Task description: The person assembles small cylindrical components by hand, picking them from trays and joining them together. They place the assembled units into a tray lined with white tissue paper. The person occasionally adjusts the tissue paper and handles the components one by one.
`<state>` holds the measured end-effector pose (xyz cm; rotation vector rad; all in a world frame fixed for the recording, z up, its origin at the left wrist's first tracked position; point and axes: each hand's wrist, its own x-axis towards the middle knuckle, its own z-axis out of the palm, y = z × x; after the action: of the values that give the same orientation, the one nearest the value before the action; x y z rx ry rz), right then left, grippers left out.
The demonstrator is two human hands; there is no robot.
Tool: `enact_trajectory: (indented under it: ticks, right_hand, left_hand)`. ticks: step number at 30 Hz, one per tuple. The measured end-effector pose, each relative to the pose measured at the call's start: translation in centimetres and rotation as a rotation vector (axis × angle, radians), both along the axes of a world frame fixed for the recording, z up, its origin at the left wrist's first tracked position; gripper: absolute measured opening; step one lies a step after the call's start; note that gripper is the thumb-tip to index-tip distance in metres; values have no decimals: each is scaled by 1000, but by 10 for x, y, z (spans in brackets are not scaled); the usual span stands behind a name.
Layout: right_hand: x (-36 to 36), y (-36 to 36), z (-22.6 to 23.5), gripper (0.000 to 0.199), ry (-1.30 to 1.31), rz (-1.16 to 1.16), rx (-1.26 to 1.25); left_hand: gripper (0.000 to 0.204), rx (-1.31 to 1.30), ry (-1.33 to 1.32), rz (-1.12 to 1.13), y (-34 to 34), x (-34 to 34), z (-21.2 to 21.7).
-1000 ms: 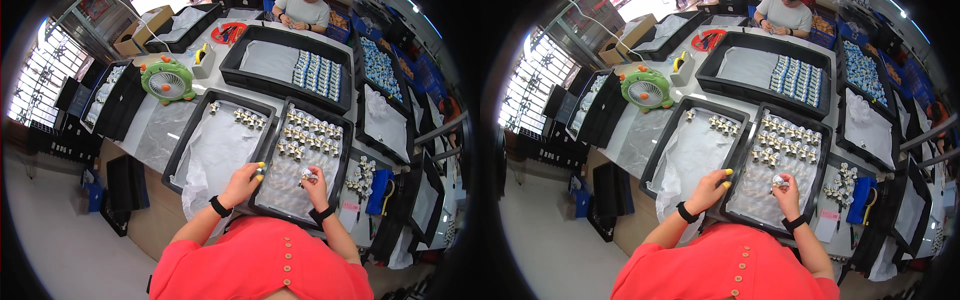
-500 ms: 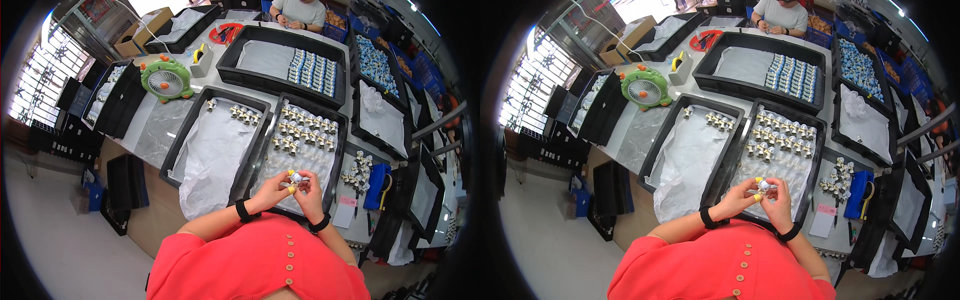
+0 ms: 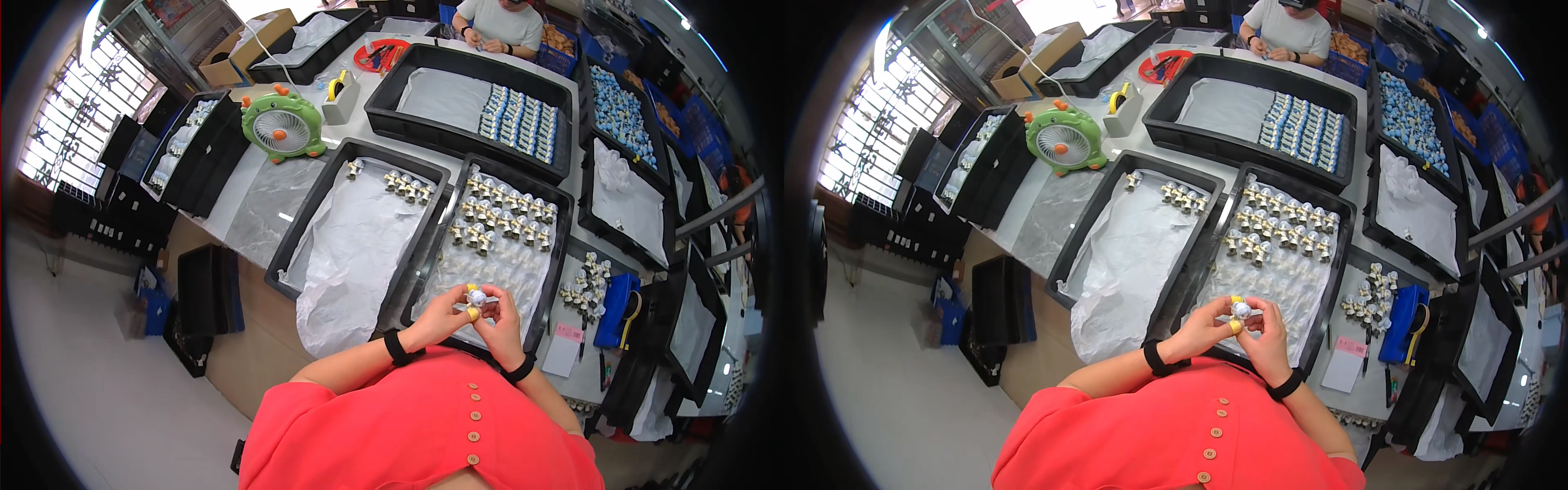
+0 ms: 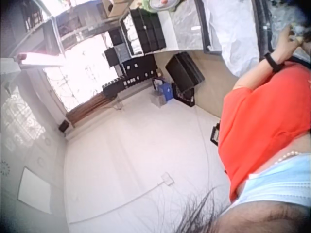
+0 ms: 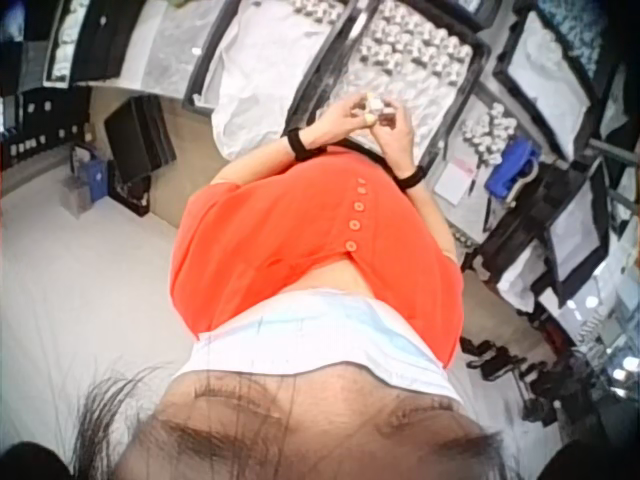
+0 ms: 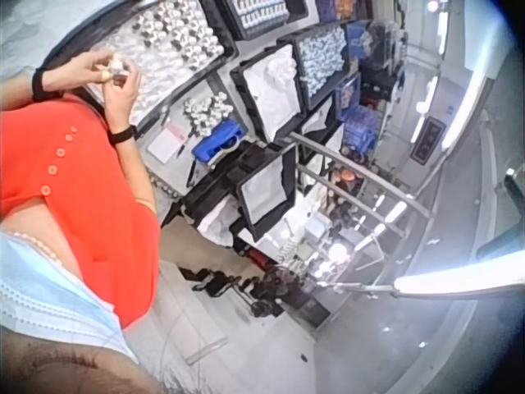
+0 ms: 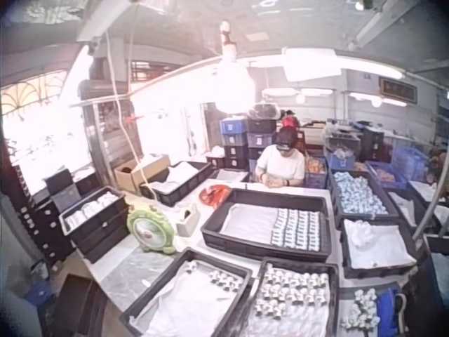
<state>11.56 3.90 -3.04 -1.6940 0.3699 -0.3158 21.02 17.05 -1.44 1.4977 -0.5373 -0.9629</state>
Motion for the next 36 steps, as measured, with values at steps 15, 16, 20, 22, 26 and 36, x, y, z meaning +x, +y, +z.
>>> enact_trajectory:
  ticks: [15, 16, 20, 22, 26, 36]
  right_hand:
    - [-4, -1, 7, 52, 3, 22, -127]
    - [-5, -1, 6, 52, 4, 21, -130]
    - [-5, -1, 9, 52, 9, 19, -134]
    - [-6, -2, 8, 52, 7, 18, -132]
    - [-5, -2, 9, 52, 12, 19, -127]
    - [-5, -2, 8, 51, 18, 17, -145]
  left_hand:
    - [46, 1, 43, 27, -1, -2, 4]
    - [46, 0, 42, 27, -1, -2, 3]
    - [46, 14, 65, 29, -2, -2, 3]
    - [46, 9, 67, 28, -2, -2, 4]
    - [46, 13, 78, 34, -3, -1, 5]
    - [45, 17, 73, 36, -4, 0, 1]
